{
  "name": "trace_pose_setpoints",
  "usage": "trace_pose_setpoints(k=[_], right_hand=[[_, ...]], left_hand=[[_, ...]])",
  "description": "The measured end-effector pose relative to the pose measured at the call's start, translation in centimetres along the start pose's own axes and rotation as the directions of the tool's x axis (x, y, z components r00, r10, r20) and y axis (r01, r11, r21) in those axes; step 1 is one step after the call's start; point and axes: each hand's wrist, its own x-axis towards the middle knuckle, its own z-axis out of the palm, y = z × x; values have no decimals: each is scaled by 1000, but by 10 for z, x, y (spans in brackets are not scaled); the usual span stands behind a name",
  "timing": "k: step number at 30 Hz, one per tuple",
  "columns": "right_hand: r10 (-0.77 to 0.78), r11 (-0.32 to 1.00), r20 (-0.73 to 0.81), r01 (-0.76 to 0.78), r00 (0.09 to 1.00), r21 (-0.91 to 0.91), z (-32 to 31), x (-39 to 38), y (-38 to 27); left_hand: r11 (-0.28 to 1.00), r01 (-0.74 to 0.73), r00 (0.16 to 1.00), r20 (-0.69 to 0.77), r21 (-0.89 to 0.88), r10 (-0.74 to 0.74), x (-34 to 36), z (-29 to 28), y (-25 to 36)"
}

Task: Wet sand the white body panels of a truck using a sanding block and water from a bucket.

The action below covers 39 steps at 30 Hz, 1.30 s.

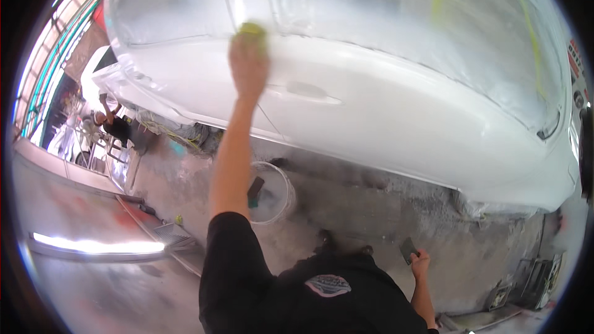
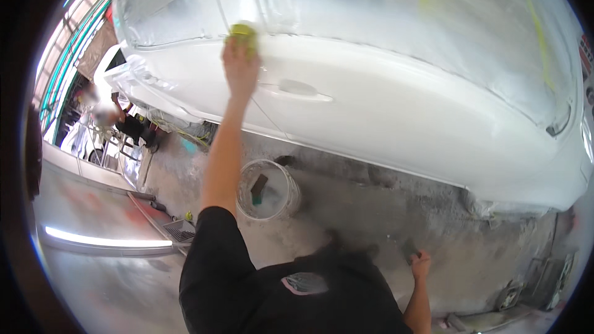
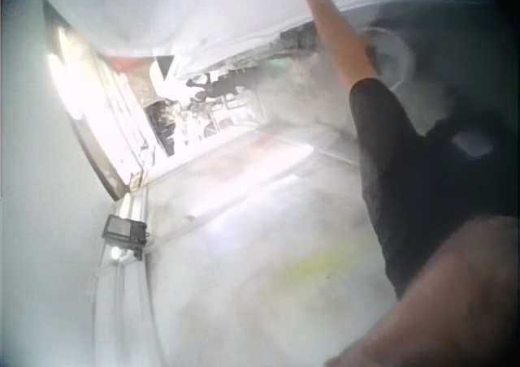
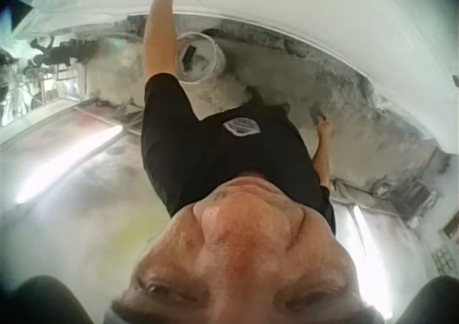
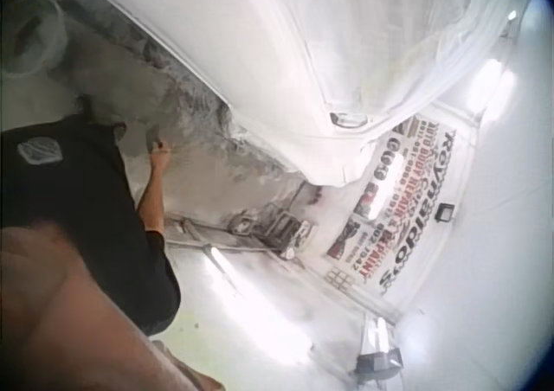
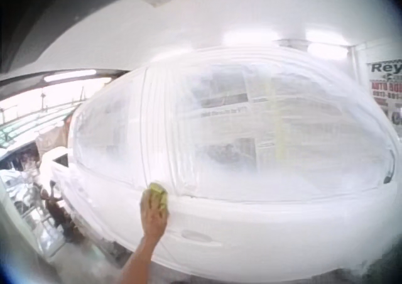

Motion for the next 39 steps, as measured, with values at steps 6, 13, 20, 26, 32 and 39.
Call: trace_pose_setpoints(k=[6,13,20,26,32,39], right_hand=[[233,966,-29,-228,972,121,-21,-54,120],[137,990,-43,-137,990,17,-28,-26,104],[-5,981,-190,42,982,190,-47,29,33],[-27,1000,-154,25,988,-19,-25,-21,21],[209,977,-147,-212,967,-11,6,-88,48],[287,952,-269,-304,919,-25,-16,-119,4]], left_hand=[[995,93,994,-53,-31,-95,-1,19,101],[943,-195,972,75,-271,223,-37,25,393],[840,-323,916,82,-436,394,-66,14,358],[954,288,953,117,-87,-278,-92,2,140],[795,584,796,-76,-167,-600,-67,13,41],[943,68,996,-35,-325,-84,-71,4,158]])
